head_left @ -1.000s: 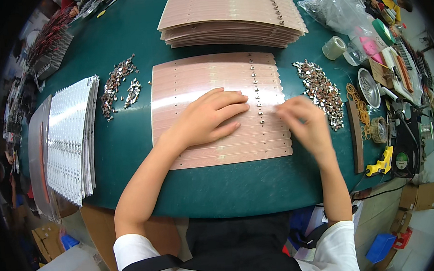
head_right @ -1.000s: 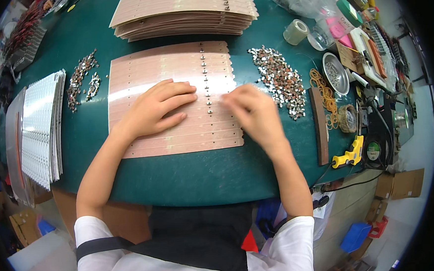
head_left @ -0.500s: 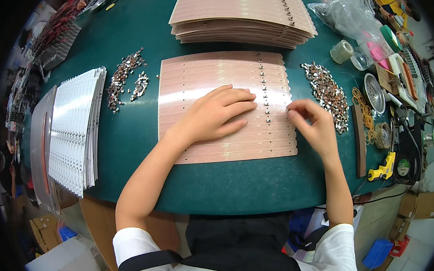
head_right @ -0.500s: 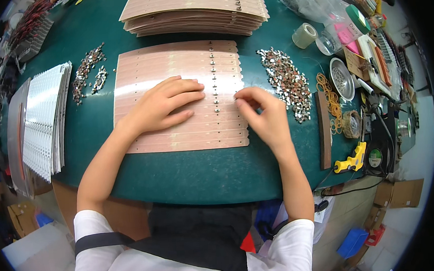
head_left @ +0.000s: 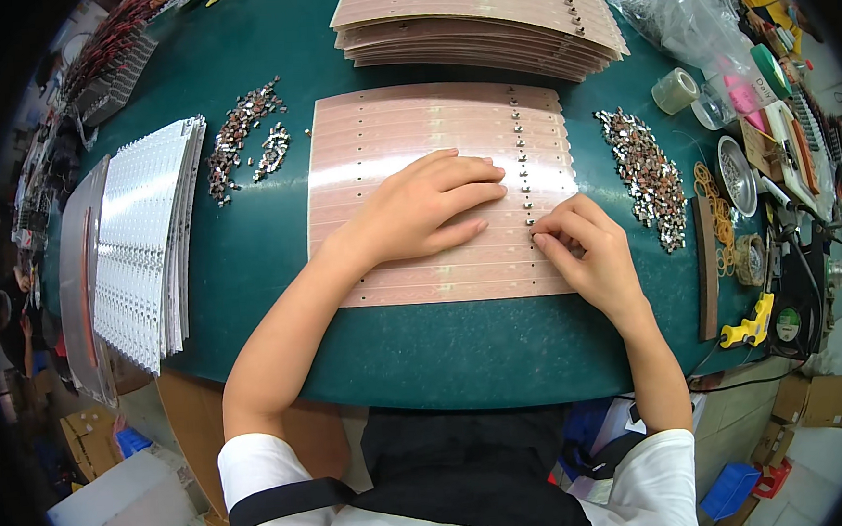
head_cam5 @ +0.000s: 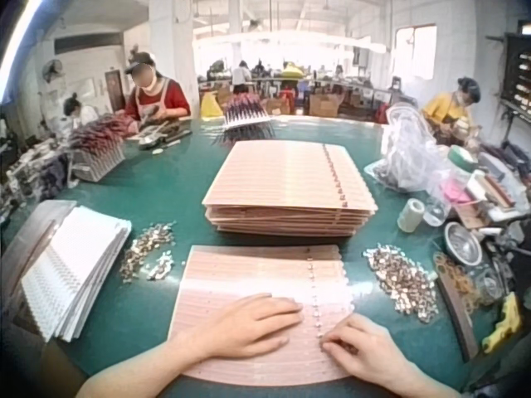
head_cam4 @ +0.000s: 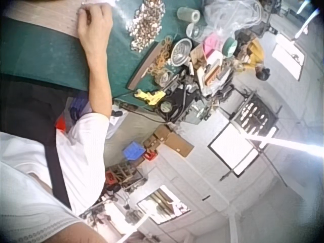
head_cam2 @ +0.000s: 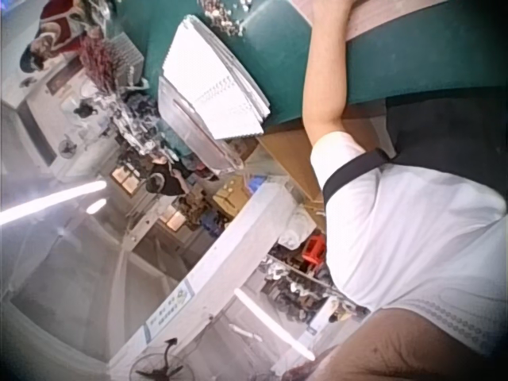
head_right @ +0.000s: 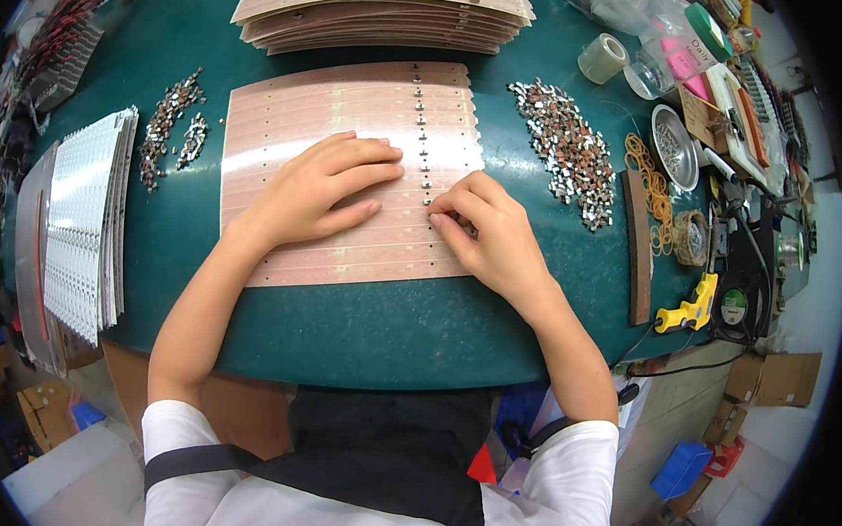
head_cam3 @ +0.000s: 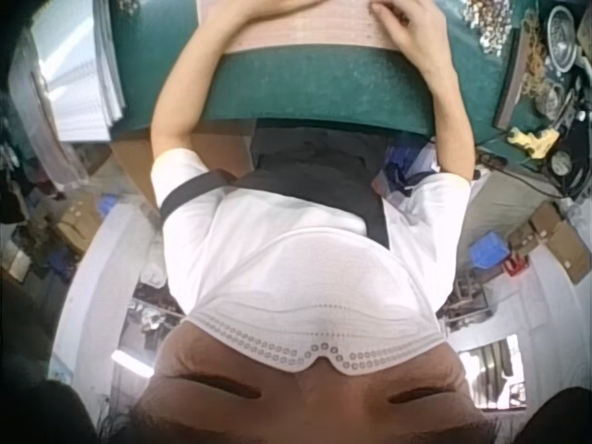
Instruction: The person assembles electronic components onto LED strips by hand, securing them with metal fasteners.
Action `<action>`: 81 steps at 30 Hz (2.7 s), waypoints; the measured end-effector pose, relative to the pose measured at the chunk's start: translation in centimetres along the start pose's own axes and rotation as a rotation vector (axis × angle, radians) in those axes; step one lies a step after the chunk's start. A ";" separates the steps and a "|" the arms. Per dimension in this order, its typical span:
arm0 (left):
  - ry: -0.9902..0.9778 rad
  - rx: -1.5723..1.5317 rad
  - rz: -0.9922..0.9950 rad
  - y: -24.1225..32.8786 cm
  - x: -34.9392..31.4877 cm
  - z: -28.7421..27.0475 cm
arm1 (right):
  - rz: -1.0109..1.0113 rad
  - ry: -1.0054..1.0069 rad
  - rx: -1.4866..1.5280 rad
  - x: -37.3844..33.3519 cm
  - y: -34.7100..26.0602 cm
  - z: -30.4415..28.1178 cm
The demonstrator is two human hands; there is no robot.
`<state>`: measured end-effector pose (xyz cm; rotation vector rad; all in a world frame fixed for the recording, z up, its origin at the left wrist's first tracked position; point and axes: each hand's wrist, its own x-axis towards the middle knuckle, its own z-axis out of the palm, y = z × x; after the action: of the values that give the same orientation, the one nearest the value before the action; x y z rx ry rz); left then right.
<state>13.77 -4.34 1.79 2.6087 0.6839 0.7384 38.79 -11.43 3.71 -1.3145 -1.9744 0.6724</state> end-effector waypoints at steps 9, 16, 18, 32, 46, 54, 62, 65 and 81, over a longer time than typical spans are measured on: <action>0.006 -0.010 0.000 -0.1 0.0 0.1 | -0.053 -0.005 -0.027 -0.1 0.1 0.3; -0.010 -0.007 0.000 0.0 0.3 0.0 | -0.194 0.016 -0.146 0.0 -0.1 0.2; -0.015 -0.004 0.003 0.1 0.2 -0.1 | -0.189 0.017 -0.152 -0.1 0.0 -0.1; -0.042 0.001 -0.039 0.5 0.4 -0.5 | 0.297 0.336 -0.496 -0.5 6.8 -6.0; -0.033 0.009 -0.017 0.2 0.3 -0.2 | 0.109 0.225 -0.391 -0.3 5.8 -4.6; -0.004 0.020 0.000 0.1 0.1 -0.1 | 0.198 0.030 0.165 -0.8 2.5 -4.0; -0.002 -0.015 -0.008 -0.2 -0.1 0.3 | 0.068 -0.089 0.003 -1.2 -1.4 -1.0; -0.004 0.009 -0.014 -0.2 -0.2 0.3 | 0.023 -0.085 -0.029 -1.3 -1.0 -0.5; 0.008 -0.004 0.017 -0.3 0.1 0.3 | -0.167 -0.099 -0.208 -1.2 -1.1 -0.4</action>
<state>13.89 -4.10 1.48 2.6123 0.6627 0.7543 38.77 -12.92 4.50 -1.2366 -2.2559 0.4698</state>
